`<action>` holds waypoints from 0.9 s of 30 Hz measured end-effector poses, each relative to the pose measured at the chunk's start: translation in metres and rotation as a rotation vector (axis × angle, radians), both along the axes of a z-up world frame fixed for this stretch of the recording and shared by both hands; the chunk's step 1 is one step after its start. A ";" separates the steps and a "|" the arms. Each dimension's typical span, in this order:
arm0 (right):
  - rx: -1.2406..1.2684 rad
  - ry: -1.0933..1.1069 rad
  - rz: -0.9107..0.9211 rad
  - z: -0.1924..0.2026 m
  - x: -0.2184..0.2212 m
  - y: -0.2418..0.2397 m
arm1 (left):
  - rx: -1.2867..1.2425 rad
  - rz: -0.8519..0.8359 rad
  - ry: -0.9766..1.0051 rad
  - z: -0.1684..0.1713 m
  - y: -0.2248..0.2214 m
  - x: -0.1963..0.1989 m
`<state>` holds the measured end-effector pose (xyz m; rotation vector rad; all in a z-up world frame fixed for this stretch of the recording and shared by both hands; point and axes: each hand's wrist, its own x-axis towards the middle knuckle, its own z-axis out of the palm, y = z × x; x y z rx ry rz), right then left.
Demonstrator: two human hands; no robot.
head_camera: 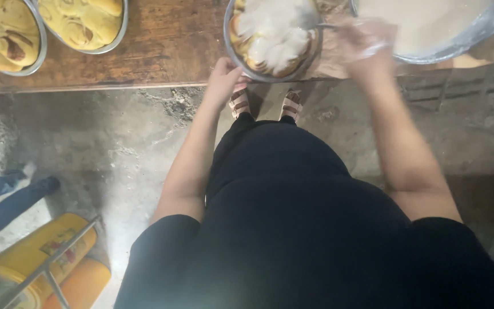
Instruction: The person adds a liquid topping and chopped nuts to several pans of rolled dough using a spoon and their hands.
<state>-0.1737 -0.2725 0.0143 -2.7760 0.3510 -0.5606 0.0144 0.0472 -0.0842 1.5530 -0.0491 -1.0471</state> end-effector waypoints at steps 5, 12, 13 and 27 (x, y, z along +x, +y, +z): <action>-0.168 -0.140 0.045 -0.004 0.046 0.070 | -0.207 0.064 -0.076 0.020 -0.027 -0.009; -0.089 -0.204 0.055 0.036 0.060 0.072 | -0.167 0.041 -0.230 0.081 -0.039 -0.024; -0.093 -0.221 0.094 0.042 0.065 0.070 | -0.152 0.020 -0.268 0.090 -0.042 -0.021; -0.318 -0.142 0.181 0.054 0.038 0.036 | -0.199 0.060 -0.186 0.106 -0.051 -0.014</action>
